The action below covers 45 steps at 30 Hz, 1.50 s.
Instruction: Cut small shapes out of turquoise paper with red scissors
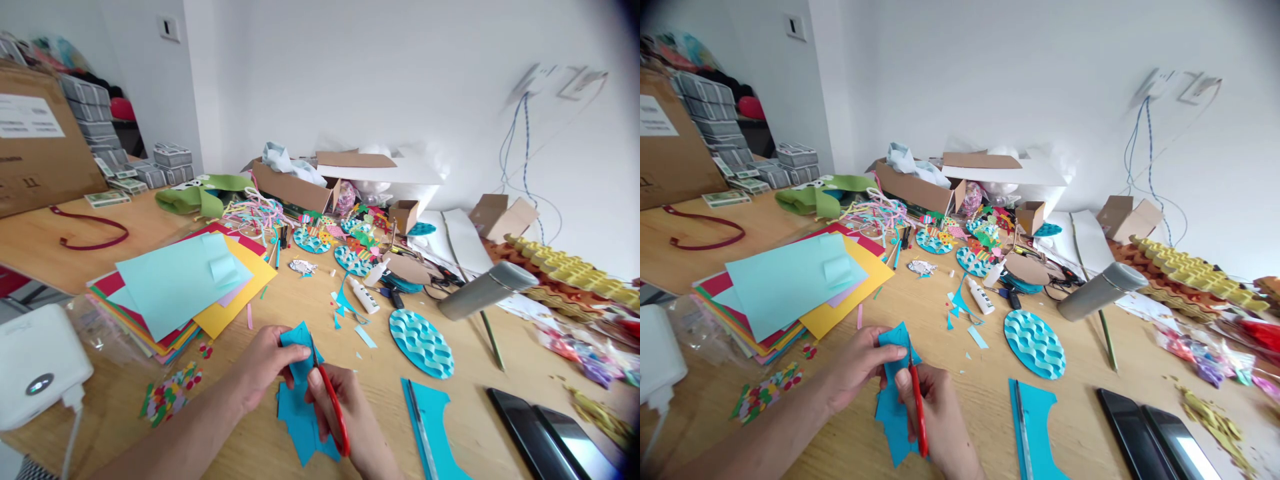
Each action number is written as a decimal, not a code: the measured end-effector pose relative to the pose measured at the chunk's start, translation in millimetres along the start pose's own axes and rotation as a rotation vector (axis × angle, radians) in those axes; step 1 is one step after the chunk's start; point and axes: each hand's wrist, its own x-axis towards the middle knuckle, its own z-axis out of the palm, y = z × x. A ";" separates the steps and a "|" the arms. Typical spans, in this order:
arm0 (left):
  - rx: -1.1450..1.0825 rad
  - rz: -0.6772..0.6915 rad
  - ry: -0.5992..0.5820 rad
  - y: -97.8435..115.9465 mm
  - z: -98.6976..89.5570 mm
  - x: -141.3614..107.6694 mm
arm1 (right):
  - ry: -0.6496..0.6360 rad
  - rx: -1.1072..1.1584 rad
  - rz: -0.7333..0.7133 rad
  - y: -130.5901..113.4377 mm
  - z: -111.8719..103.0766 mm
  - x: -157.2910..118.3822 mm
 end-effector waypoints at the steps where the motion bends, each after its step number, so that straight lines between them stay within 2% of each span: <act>1: 0.000 -0.001 0.001 0.1 0.0 0.1 | 0.000 0.000 0.001 0.1 0.2 0.1; 9: -0.018 -0.012 -0.014 -0.7 -0.4 -0.6 | -0.009 0.016 -0.029 6.2 1.0 3.3; 18: -0.092 -0.120 -0.141 -6.7 2.1 0.2 | 0.006 0.048 -0.082 5.3 -0.4 2.8; 26: -0.130 -0.115 -0.074 -5.0 -0.2 2.9 | -0.009 0.039 -0.091 6.4 -1.0 4.4; 30: -0.174 -0.078 -0.030 -5.4 -1.9 4.1 | 0.028 0.043 -0.030 8.6 0.5 4.5; 36: -0.204 -0.030 0.031 -5.5 -3.9 5.6 | 0.006 0.080 0.021 6.6 1.7 2.6; 42: -0.065 0.120 0.142 -4.8 -4.1 6.8 | -0.024 0.125 0.034 8.6 1.6 1.9; 45: -0.018 0.182 0.133 -5.2 -4.8 8.0 | -0.055 0.139 0.035 11.3 1.7 2.1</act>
